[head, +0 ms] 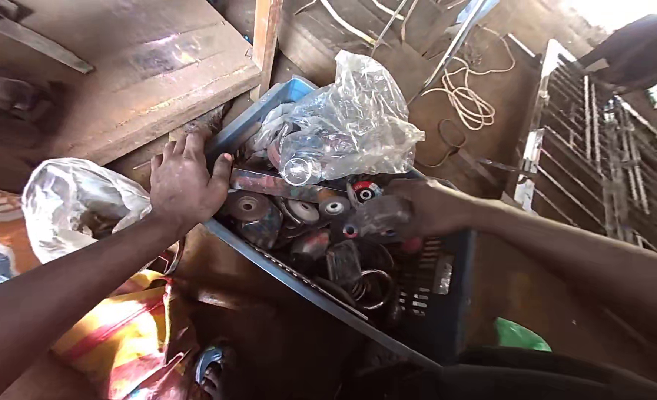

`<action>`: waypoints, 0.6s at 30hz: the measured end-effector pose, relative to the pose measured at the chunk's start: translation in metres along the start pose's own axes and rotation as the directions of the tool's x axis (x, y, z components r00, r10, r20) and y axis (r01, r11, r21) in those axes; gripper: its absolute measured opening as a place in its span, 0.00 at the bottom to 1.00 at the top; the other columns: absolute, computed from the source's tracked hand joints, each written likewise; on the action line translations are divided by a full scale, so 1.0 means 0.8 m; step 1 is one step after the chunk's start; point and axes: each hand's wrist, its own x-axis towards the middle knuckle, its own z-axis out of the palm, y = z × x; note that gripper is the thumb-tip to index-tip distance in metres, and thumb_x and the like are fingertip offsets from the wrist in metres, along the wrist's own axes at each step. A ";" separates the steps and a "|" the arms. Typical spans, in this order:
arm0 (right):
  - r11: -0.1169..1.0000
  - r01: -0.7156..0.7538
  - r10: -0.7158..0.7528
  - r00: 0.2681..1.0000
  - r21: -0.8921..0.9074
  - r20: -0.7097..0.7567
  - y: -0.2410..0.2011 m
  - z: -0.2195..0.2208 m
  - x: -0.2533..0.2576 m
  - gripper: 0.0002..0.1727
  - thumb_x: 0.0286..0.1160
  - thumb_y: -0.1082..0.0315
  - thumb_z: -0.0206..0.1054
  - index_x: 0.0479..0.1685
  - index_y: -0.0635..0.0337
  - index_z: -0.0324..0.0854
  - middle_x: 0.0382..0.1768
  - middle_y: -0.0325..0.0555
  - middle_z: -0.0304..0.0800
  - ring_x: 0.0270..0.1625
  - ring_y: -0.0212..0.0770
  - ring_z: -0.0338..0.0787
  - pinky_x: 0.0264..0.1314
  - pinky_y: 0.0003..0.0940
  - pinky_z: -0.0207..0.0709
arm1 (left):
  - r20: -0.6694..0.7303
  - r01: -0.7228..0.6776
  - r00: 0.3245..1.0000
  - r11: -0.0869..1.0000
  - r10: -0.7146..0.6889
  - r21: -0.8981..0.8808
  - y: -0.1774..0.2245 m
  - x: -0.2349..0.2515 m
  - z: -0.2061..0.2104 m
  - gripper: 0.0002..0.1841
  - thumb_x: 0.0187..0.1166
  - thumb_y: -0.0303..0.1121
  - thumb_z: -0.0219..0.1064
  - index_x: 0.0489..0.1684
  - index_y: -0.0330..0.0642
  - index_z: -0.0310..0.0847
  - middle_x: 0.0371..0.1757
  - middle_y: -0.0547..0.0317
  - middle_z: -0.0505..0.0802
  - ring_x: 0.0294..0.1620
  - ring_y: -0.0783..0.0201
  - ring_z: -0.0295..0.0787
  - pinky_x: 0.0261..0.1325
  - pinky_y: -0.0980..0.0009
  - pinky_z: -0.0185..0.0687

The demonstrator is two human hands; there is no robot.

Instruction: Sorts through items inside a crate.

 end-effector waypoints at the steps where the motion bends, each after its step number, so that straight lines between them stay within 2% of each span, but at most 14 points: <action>1: 0.985 -0.159 0.152 0.984 0.068 0.096 0.009 -0.011 -0.002 0.20 0.57 0.59 0.86 0.45 0.57 0.88 0.43 0.44 0.91 0.46 0.45 0.90 0.52 0.54 0.83 | 0.010 0.008 1.000 1.000 -0.008 -0.009 0.001 0.000 -0.001 0.33 0.84 0.56 0.48 0.78 0.39 0.72 0.72 0.34 0.85 0.76 0.32 0.77 0.72 0.29 0.65; 2: 0.946 -0.299 0.272 0.943 0.125 0.194 0.024 -0.015 -0.003 0.18 0.64 0.59 0.82 0.47 0.59 0.86 0.39 0.48 0.90 0.42 0.47 0.90 0.48 0.54 0.83 | 0.018 0.018 1.000 1.000 -0.018 -0.021 0.001 -0.001 -0.002 0.33 0.85 0.57 0.48 0.78 0.39 0.72 0.71 0.34 0.85 0.76 0.31 0.78 0.72 0.29 0.66; 4: 0.866 -0.460 0.398 0.872 0.196 0.286 0.060 -0.009 -0.007 0.25 0.71 0.58 0.80 0.61 0.64 0.82 0.45 0.58 0.90 0.44 0.54 0.92 0.50 0.56 0.87 | 0.022 0.040 0.999 0.998 -0.039 -0.044 0.002 -0.002 -0.003 0.32 0.85 0.56 0.49 0.77 0.41 0.74 0.68 0.33 0.87 0.71 0.29 0.82 0.66 0.25 0.71; 5: 0.869 -0.474 0.433 0.867 0.142 0.247 0.074 -0.004 -0.009 0.31 0.69 0.54 0.81 0.68 0.61 0.80 0.49 0.58 0.90 0.48 0.55 0.91 0.53 0.58 0.85 | 0.025 0.057 0.998 0.997 -0.056 -0.047 0.003 -0.002 -0.004 0.32 0.85 0.57 0.49 0.77 0.43 0.74 0.66 0.33 0.88 0.68 0.27 0.84 0.61 0.23 0.73; 7: 0.896 -0.435 0.441 0.895 -0.087 0.064 0.072 0.001 -0.012 0.41 0.63 0.47 0.82 0.76 0.56 0.75 0.56 0.60 0.88 0.57 0.63 0.88 0.57 0.68 0.80 | 0.027 0.090 0.996 0.995 -0.089 -0.052 0.006 -0.002 -0.004 0.32 0.84 0.58 0.49 0.77 0.45 0.74 0.59 0.29 0.90 0.59 0.22 0.86 0.51 0.20 0.72; 8: 0.907 -0.381 0.380 0.924 -0.178 -0.041 0.056 0.003 -0.012 0.41 0.63 0.46 0.81 0.76 0.57 0.75 0.59 0.61 0.86 0.61 0.65 0.87 0.58 0.69 0.79 | 0.030 0.103 0.994 0.993 -0.102 -0.054 0.006 -0.003 -0.004 0.32 0.85 0.58 0.50 0.77 0.46 0.74 0.57 0.28 0.90 0.58 0.21 0.87 0.50 0.19 0.72; 9: 0.931 -0.281 0.255 0.957 -0.234 -0.136 0.034 0.007 -0.009 0.35 0.65 0.48 0.79 0.71 0.57 0.79 0.62 0.59 0.86 0.65 0.64 0.85 0.63 0.67 0.78 | 0.026 0.107 0.994 0.993 -0.106 -0.056 0.005 -0.003 -0.004 0.32 0.85 0.58 0.50 0.77 0.46 0.74 0.57 0.29 0.91 0.57 0.22 0.87 0.51 0.19 0.72; 10: 0.960 -0.123 0.075 0.979 -0.252 -0.191 0.010 0.015 -0.004 0.29 0.69 0.52 0.76 0.67 0.58 0.82 0.63 0.58 0.86 0.69 0.62 0.84 0.68 0.64 0.76 | 0.013 0.103 0.995 0.993 -0.102 -0.054 0.004 -0.003 -0.002 0.31 0.85 0.59 0.50 0.76 0.46 0.75 0.57 0.30 0.91 0.58 0.24 0.87 0.51 0.20 0.72; 11: 0.958 0.083 -0.144 0.966 -0.273 -0.213 -0.013 0.029 0.006 0.24 0.71 0.54 0.72 0.64 0.56 0.85 0.61 0.54 0.88 0.68 0.58 0.85 0.70 0.61 0.77 | -0.003 0.093 0.996 0.994 -0.093 -0.053 0.002 -0.002 -0.001 0.31 0.85 0.59 0.49 0.75 0.46 0.76 0.58 0.33 0.91 0.59 0.27 0.88 0.53 0.21 0.73; 13: 0.841 0.464 -0.515 0.843 -0.277 -0.155 -0.060 0.066 0.034 0.20 0.72 0.55 0.72 0.61 0.50 0.88 0.59 0.44 0.91 0.65 0.48 0.88 0.69 0.51 0.81 | -0.033 0.073 0.997 0.996 -0.075 -0.054 -0.001 -0.002 0.002 0.30 0.86 0.58 0.49 0.73 0.46 0.78 0.59 0.36 0.91 0.61 0.31 0.89 0.55 0.23 0.74; 14: 0.775 0.578 -0.618 0.778 -0.256 -0.114 -0.082 0.085 0.049 0.20 0.71 0.56 0.74 0.62 0.49 0.89 0.61 0.44 0.90 0.67 0.47 0.87 0.71 0.49 0.80 | -0.047 0.068 0.996 0.996 -0.071 -0.053 -0.002 -0.002 0.003 0.30 0.87 0.58 0.49 0.72 0.45 0.79 0.58 0.36 0.92 0.60 0.32 0.89 0.56 0.24 0.75; 16: 0.701 0.655 -0.685 0.729 -0.280 -0.009 -0.106 0.123 0.080 0.26 0.69 0.56 0.74 0.69 0.50 0.85 0.76 0.48 0.80 0.83 0.51 0.74 0.85 0.51 0.65 | -0.061 0.064 0.996 0.997 -0.067 -0.050 -0.003 -0.002 0.003 0.29 0.87 0.57 0.49 0.72 0.45 0.79 0.57 0.38 0.92 0.60 0.35 0.90 0.57 0.26 0.75; 17: 0.684 0.652 -0.683 0.730 -0.327 0.029 -0.109 0.140 0.092 0.31 0.66 0.53 0.75 0.73 0.49 0.82 0.82 0.50 0.74 0.88 0.53 0.66 0.88 0.54 0.57 | -0.063 0.063 0.996 0.996 -0.067 -0.055 -0.002 -0.002 0.003 0.29 0.88 0.57 0.49 0.72 0.44 0.79 0.57 0.38 0.92 0.60 0.36 0.90 0.58 0.27 0.76; 18: 0.677 0.639 -0.664 0.744 -0.366 0.072 -0.107 0.154 0.100 0.32 0.73 0.50 0.70 0.78 0.47 0.79 0.87 0.50 0.69 0.91 0.54 0.60 0.90 0.57 0.49 | -0.065 0.064 0.996 0.996 -0.068 -0.062 -0.001 -0.003 0.002 0.29 0.88 0.56 0.49 0.72 0.44 0.79 0.58 0.39 0.92 0.60 0.37 0.90 0.59 0.28 0.76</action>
